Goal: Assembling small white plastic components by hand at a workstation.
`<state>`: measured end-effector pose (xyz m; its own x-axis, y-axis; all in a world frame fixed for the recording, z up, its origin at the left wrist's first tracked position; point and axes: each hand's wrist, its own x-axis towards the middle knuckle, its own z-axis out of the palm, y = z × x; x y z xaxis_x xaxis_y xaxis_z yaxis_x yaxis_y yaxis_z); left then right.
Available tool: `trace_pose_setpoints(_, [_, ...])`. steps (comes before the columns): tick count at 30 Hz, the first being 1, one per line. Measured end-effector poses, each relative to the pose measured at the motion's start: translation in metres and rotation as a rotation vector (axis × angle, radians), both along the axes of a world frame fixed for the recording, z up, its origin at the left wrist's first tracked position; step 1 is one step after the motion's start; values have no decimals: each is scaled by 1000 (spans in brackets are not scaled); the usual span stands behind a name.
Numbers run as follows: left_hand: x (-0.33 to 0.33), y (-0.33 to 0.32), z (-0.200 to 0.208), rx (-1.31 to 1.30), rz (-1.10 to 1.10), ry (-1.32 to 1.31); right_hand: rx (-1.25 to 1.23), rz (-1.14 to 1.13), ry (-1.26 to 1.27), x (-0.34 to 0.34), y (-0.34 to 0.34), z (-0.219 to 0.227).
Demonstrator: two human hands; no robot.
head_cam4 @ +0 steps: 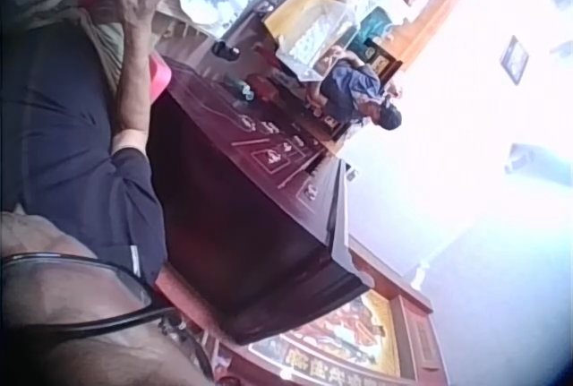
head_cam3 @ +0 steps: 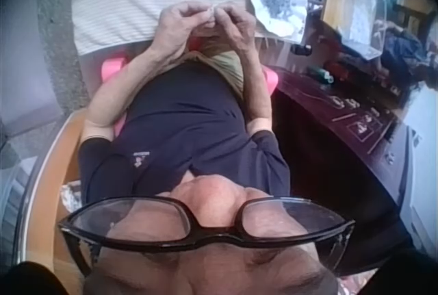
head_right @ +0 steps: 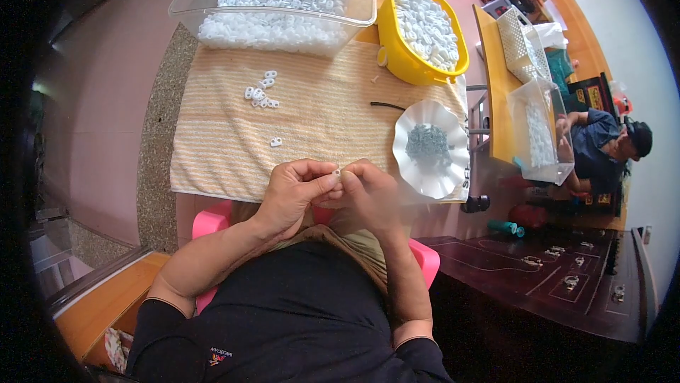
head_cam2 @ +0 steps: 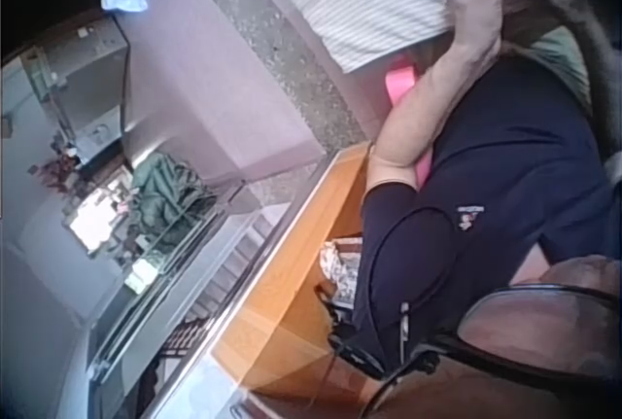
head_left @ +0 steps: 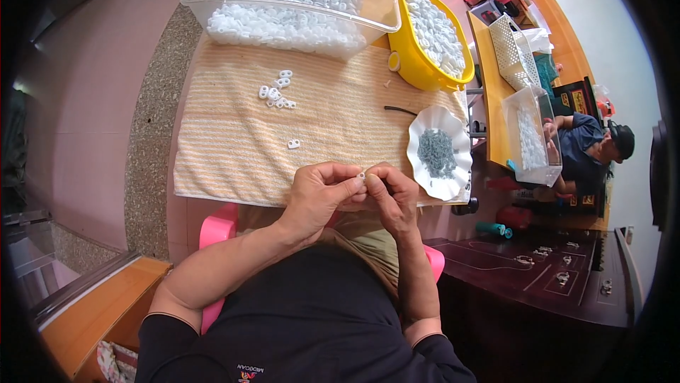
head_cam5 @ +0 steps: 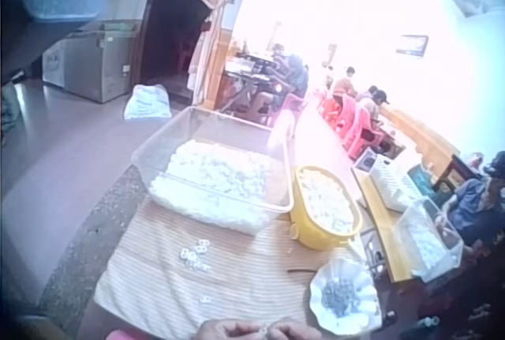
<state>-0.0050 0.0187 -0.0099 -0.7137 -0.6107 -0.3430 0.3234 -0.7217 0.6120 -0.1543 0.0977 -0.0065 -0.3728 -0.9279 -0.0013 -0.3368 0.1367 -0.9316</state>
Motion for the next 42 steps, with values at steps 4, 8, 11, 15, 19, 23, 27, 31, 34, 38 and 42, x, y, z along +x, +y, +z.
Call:
trace_pose_setpoints(4, [0,0,-1,-19,10,-1,-9,-2,9,1,0,-1])
trace_pose_setpoints(8, [0,0,0,-26,8,-1,-37,-1,11,0,0,-3])
trace_pose_setpoints(11, [0,-1,2,-22,0,7,-69,-11,-47,1,0,-2])
trace_pose_setpoints(15, [0,-2,4,-6,-16,6,-74,30,-166,-3,2,0])
trace_pose_setpoints(19, [1,-3,4,3,-11,7,-80,13,-243,-3,1,0])
trace_pose_setpoints(23, [1,-4,4,14,-14,19,-52,-18,-344,-3,3,-1])
trace_pose_setpoints(27, [1,-4,3,23,-13,35,-25,-26,-379,-4,3,-2])
trace_pose_setpoints(31, [2,-4,4,40,-20,44,-36,-22,-355,-6,3,-6])
trace_pose_setpoints(34, [2,-4,3,37,-13,35,-40,-35,-392,-6,1,-7])
trace_pose_setpoints(38, [2,-5,5,44,-16,47,28,-37,-305,-11,-1,-6])
trace_pose_setpoints(42, [4,-8,7,35,11,50,86,-29,-373,-10,-11,13])
